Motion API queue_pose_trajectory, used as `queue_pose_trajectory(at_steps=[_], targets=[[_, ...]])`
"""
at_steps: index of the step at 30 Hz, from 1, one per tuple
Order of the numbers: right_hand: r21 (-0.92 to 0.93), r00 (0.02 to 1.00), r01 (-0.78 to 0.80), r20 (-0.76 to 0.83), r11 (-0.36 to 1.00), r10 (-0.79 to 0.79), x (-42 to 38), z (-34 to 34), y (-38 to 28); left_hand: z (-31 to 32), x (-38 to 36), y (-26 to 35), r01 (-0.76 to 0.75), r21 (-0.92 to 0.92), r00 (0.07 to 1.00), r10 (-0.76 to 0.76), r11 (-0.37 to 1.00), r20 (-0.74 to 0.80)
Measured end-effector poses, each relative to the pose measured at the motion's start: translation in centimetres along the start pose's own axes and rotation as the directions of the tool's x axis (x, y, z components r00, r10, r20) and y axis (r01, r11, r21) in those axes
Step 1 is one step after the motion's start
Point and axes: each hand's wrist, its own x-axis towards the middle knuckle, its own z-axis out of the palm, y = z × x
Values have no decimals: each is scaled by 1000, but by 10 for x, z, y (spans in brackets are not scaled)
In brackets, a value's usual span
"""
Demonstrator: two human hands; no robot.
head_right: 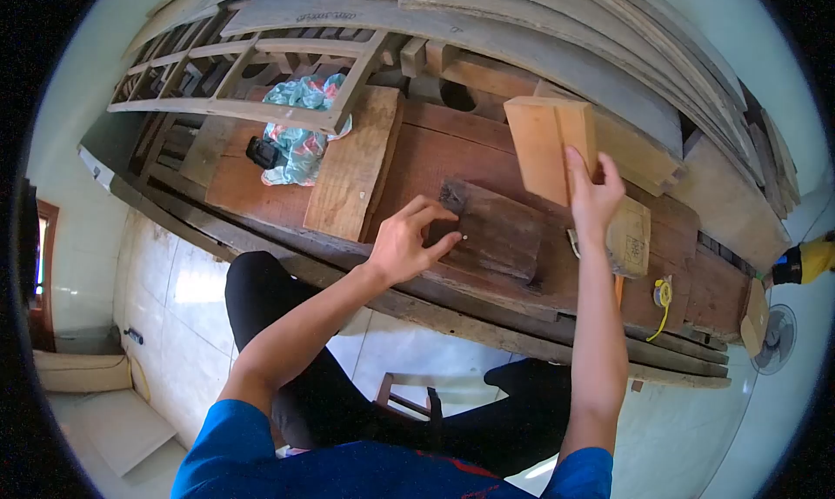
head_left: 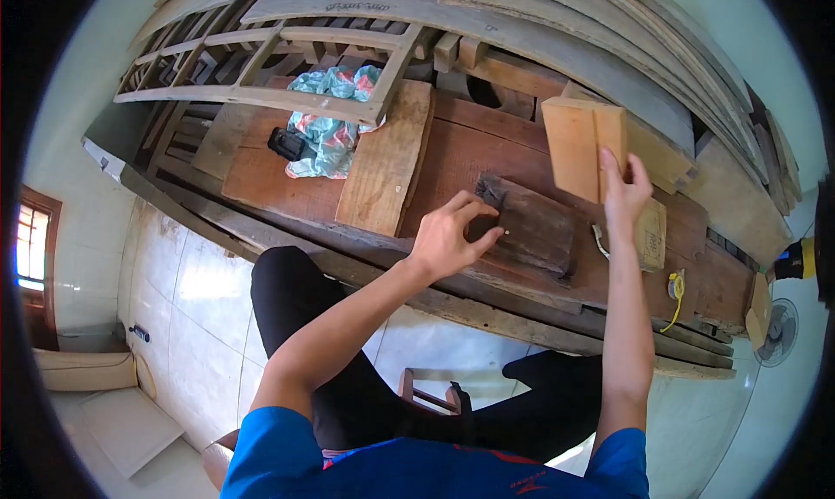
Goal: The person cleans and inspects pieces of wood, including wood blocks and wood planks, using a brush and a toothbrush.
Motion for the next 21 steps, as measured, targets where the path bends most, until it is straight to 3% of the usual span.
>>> queue_pose_trajectory(at_steps=[3,7,8,11,13,15,18,19,21], targets=[[45,975,208,67,977,-211,-9,-18,-52,-9,7,-1,28,89,991,-16,996,-133],[-206,790,607,263,767,-554,-30,-55,-138,-29,12,9,-181,149,917,222,972,-332],[-216,741,664,322,716,-589,-38,-64,-154,-39,9,15,-217,189,923,265,958,-278],[-209,605,784,473,585,-641,-71,-82,-187,-46,3,32,-459,78,832,459,885,-313],[-163,515,837,561,523,-648,-94,-90,-212,-60,-5,55,-512,65,848,516,857,-123],[-113,563,770,585,629,-584,-117,-96,-223,-56,-17,48,-600,-65,798,593,797,-106],[45,710,510,542,859,-449,-123,-114,-210,-55,-34,48,-458,-301,883,468,836,-44],[365,874,30,442,930,-202,-136,-117,-193,-55,-35,51,-339,-390,932,361,856,-17],[403,793,-392,604,827,81,-124,-127,-171,-52,-34,60,-87,-547,987,145,833,64]])
